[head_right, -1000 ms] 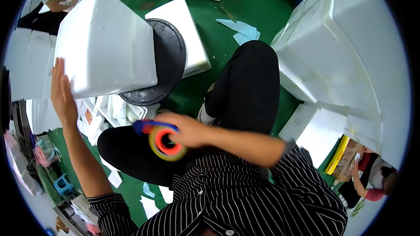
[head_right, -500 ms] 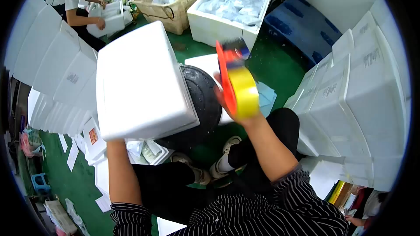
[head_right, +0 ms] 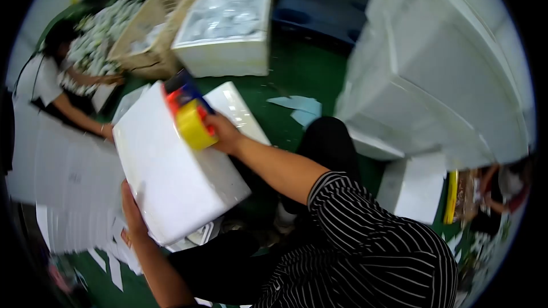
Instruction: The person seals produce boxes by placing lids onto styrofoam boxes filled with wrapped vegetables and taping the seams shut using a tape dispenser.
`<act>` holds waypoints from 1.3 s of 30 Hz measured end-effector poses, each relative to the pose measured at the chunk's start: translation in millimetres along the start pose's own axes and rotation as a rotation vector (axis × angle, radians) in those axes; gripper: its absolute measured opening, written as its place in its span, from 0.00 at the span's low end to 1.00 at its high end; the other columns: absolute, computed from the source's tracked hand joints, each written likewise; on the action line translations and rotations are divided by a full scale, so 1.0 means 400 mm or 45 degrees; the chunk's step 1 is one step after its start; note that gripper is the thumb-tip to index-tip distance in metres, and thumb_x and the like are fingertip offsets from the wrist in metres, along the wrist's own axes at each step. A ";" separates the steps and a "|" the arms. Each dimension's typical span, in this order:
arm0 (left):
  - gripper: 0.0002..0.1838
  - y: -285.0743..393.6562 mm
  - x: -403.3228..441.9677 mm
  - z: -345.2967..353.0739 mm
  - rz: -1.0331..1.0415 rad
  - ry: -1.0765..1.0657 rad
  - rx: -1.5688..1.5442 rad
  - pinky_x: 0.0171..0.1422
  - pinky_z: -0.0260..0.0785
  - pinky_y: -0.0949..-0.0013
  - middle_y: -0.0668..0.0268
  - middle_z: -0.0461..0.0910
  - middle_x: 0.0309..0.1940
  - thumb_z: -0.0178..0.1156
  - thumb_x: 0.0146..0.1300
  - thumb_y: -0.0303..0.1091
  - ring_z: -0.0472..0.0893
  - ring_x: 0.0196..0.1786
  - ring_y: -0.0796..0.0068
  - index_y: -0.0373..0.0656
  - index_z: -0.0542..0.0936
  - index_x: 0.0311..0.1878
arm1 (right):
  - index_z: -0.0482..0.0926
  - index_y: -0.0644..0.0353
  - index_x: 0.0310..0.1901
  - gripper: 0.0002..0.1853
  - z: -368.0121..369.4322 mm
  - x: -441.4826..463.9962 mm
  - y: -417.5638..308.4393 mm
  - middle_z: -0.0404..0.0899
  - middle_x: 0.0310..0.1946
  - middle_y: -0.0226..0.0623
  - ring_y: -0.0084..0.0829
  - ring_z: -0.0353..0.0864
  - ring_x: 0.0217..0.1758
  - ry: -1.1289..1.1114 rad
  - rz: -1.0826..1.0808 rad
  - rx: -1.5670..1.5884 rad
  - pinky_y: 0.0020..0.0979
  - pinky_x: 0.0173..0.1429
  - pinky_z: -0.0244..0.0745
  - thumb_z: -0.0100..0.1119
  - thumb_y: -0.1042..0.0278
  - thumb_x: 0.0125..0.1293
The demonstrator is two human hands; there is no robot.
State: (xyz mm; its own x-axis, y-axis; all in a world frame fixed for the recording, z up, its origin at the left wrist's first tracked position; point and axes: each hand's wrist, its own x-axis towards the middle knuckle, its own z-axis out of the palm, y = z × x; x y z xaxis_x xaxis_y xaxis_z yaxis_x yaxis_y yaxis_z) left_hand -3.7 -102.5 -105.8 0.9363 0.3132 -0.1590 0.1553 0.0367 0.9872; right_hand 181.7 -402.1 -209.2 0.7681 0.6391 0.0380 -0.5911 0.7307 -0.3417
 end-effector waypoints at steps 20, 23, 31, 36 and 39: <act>0.46 0.326 0.186 0.462 1.494 -1.176 2.117 0.83 0.32 0.28 0.59 0.75 0.65 0.47 0.58 0.83 0.65 0.79 0.52 0.50 0.78 0.58 | 0.69 0.49 0.76 0.40 -0.027 -0.494 -0.172 0.80 0.63 0.45 0.35 0.80 0.63 -0.088 0.369 -1.658 0.33 0.67 0.74 0.59 0.76 0.57; 0.39 0.326 0.208 0.466 1.388 -0.852 2.163 0.83 0.39 0.33 0.60 0.76 0.64 0.56 0.59 0.76 0.70 0.74 0.55 0.52 0.79 0.59 | 0.65 0.54 0.77 0.40 0.063 -0.748 -0.143 0.75 0.68 0.44 0.34 0.76 0.69 0.220 0.290 -1.518 0.32 0.73 0.68 0.60 0.78 0.60; 0.42 0.306 0.295 0.266 -0.073 0.283 2.483 0.68 0.68 0.44 0.46 0.84 0.57 0.28 0.77 0.68 0.82 0.60 0.43 0.43 0.75 0.68 | 0.61 0.54 0.79 0.41 0.206 -0.955 0.016 0.77 0.64 0.38 0.28 0.79 0.62 0.621 0.318 -1.073 0.30 0.67 0.75 0.59 0.81 0.62; 0.28 0.240 -0.056 0.179 0.142 0.422 2.623 0.78 0.54 0.38 0.53 0.73 0.72 0.42 0.78 0.47 0.71 0.75 0.53 0.50 0.72 0.75 | 0.62 0.55 0.78 0.42 0.191 -0.970 0.108 0.64 0.77 0.47 0.42 0.66 0.78 0.287 0.306 -1.433 0.37 0.79 0.61 0.61 0.76 0.60; 0.28 0.098 -0.129 0.131 0.733 0.226 1.957 0.84 0.35 0.36 0.61 0.60 0.81 0.42 0.79 0.48 0.53 0.85 0.55 0.55 0.67 0.79 | 0.64 0.55 0.77 0.41 0.162 -0.808 0.128 0.70 0.72 0.49 0.42 0.76 0.69 0.163 0.366 -1.415 0.35 0.72 0.70 0.60 0.75 0.60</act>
State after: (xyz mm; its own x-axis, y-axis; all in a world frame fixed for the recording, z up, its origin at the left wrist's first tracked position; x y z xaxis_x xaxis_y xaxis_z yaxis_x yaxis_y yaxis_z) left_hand -29.3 -167.0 -59.6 0.9491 0.0542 0.3103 0.0706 -0.9966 -0.0420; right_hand -112.8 -555.9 -178.0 0.6972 0.6721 -0.2493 -0.2545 -0.0931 -0.9626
